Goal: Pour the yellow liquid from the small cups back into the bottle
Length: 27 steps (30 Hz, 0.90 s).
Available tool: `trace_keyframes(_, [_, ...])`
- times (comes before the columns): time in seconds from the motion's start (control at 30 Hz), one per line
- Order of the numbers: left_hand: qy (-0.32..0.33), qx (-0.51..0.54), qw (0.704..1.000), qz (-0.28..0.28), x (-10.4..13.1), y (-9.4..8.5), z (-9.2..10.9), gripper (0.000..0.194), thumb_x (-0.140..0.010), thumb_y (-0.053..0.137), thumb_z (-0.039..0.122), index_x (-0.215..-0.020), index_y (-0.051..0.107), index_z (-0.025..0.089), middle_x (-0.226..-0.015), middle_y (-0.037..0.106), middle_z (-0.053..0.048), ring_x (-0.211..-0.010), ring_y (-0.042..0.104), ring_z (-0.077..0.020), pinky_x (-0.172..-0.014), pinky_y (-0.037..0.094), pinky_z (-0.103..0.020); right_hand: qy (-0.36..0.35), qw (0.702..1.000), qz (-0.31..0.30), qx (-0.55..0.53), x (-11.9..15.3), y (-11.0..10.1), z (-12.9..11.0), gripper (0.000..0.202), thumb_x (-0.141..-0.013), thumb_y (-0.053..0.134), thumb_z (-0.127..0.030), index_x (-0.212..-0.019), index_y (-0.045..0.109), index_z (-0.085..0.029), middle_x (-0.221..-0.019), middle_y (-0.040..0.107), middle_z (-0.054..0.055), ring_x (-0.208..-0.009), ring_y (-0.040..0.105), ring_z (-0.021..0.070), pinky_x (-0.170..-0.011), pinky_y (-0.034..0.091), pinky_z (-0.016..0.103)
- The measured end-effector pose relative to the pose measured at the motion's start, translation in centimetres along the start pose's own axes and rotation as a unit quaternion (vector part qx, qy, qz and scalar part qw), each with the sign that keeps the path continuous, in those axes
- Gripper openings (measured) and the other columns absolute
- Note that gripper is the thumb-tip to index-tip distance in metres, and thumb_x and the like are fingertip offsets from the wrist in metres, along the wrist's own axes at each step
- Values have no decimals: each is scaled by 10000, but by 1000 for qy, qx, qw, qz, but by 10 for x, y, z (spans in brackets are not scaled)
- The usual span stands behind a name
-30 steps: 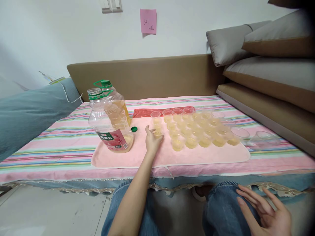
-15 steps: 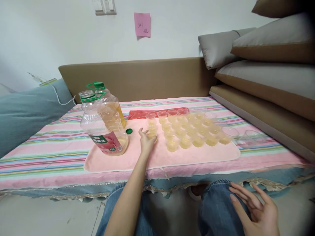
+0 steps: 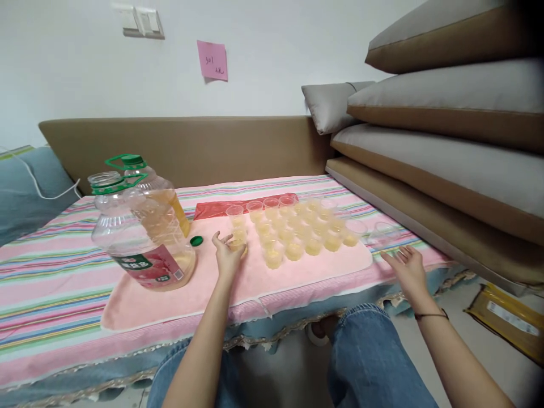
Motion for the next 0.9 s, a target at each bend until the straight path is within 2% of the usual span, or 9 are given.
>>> trace_keyframes(0.1, [3,3,1000,3,2,-2,2,824,-621,791,122,-1288,328,264,-1135,628,-55,-964,686,-193,-926,542,-420,6,1000,-6,29,-24,12,3,1004,-459,877,-414,-1295,376,-170,-1450,433,248,-1369,414,415,-1136,343,493])
trace_keyframes(0.23, [4,9,1000,0,5,-2,1,833,-630,779,112,-1309,323,269,-1163,617,-70,-1002,674,-207,-918,542,-418,15,998,-3,60,-31,19,3,909,-542,852,-374,-1273,351,-171,-1350,500,244,-1336,456,391,-1083,367,437])
trace_keyframes(0.4, [-7,25,1000,-11,9,2,-3,870,-633,782,108,-1327,285,275,-1230,588,-97,-1033,672,-213,-944,529,-446,24,997,47,60,-35,15,2,900,-469,904,-355,-1158,339,-232,-1144,629,174,-1198,565,395,-1061,399,539])
trace_keyframes(0.5, [-17,34,999,-12,10,2,-4,915,-602,800,99,-1326,273,283,-1283,553,-115,-1077,662,-227,-984,502,-474,0,996,82,30,-27,10,-10,865,-479,917,-358,-1116,342,-249,-1157,640,179,-1186,581,368,-1067,409,544])
trace_keyframes(0.6, [-28,43,999,-16,12,2,-3,984,-538,832,87,-1321,273,291,-1298,535,-120,-1116,650,-245,-1007,483,-491,-56,996,60,-39,3,18,-39,867,-513,920,-389,-1161,357,-271,-1252,619,183,-1198,600,309,-1064,439,475])
trace_keyframes(0.67, [-32,46,998,-18,13,0,-1,1019,-505,849,93,-1324,274,287,-1293,536,-122,-1153,634,-262,-1025,465,-503,-115,987,-4,-114,40,34,-68,829,-551,919,-381,-1194,406,-270,-1297,604,174,-1210,602,294,-1067,439,491])
trace_keyframes(0.73, [-33,43,998,-15,17,-6,2,1023,-498,866,137,-1330,285,267,-1323,520,-143,-1231,589,-287,-1060,432,-513,-144,977,-60,-143,84,55,-93,776,-578,905,-417,-1200,470,-252,-1301,610,149,-1231,593,304,-1075,429,541])
trace_keyframes(0.83, [-26,31,999,-15,26,-22,12,915,-565,862,263,-1321,346,228,-1400,480,-184,-1299,533,-321,-1068,424,-518,-141,966,-170,-137,153,100,-114,611,-652,870,-426,-1142,570,-220,-1261,643,148,-1196,620,296,-1027,489,519])
trace_keyframes(0.9, [16,-3,999,-36,33,-36,26,710,-684,796,349,-1277,432,209,-1384,517,-180,-1230,582,-316,-1010,473,-505,-108,943,-278,-149,195,137,-114,560,-688,851,-414,-1142,584,-224,-1270,648,155,-1177,637,282,-1001,523,471])
Point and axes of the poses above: each hand's wrist, its own x-axis away from the middle knuckle, its own y-axis out of the palm, z = x × y, the point moved 8 cm from there along -x, towards the middle knuckle
